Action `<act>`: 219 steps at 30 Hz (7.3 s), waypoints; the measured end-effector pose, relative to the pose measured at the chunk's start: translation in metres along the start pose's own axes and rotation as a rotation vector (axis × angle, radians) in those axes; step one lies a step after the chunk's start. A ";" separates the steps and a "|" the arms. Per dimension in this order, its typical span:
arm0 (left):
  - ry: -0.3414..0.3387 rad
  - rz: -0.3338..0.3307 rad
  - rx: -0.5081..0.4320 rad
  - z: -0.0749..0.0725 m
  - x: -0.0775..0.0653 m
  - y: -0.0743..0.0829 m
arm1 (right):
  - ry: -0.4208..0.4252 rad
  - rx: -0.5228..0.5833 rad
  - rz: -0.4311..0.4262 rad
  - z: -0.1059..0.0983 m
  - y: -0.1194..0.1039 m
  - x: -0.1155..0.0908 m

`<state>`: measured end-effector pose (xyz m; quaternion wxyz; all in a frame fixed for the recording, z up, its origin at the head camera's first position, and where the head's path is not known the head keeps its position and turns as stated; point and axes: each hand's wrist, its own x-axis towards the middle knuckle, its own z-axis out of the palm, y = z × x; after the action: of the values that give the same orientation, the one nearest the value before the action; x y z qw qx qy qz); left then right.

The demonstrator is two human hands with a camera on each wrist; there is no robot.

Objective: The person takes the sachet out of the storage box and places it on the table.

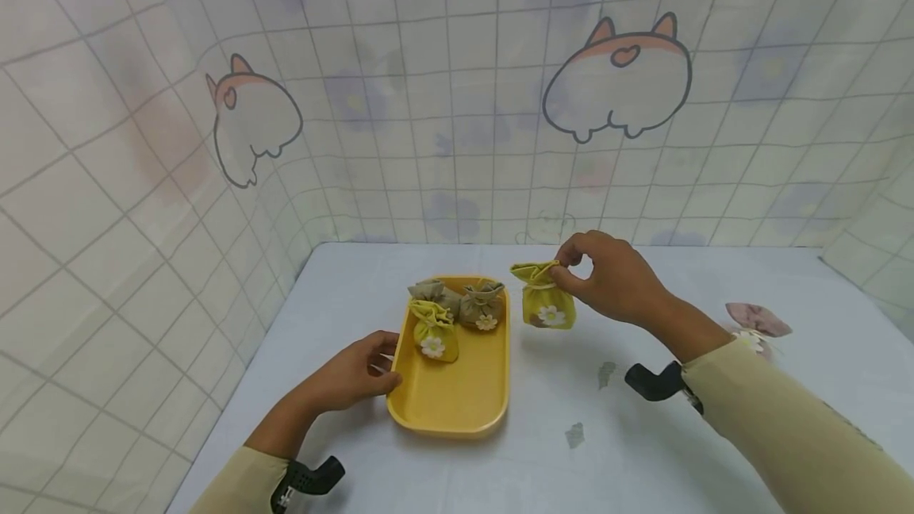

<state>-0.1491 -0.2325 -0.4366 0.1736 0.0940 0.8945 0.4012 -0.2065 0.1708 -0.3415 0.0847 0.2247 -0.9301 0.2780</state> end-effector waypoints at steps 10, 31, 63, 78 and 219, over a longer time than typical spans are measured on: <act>0.012 0.002 0.020 0.001 -0.001 0.002 | 0.002 -0.019 0.035 -0.012 0.013 -0.010; 0.015 -0.022 0.026 0.001 -0.001 0.006 | -0.008 -0.059 0.089 -0.028 0.042 -0.034; -0.007 0.011 0.026 -0.002 -0.003 0.008 | 0.008 -0.092 0.132 -0.042 0.072 -0.056; 0.005 -0.005 0.020 -0.001 -0.003 0.007 | -0.013 -0.109 0.182 -0.049 0.091 -0.068; 0.013 -0.003 -0.020 -0.001 -0.002 0.003 | -0.179 0.169 -0.121 0.089 -0.018 0.003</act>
<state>-0.1472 -0.2320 -0.4330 0.1694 0.0882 0.8916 0.4105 -0.2034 0.1070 -0.4065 -0.0013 0.3107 -0.8919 0.3286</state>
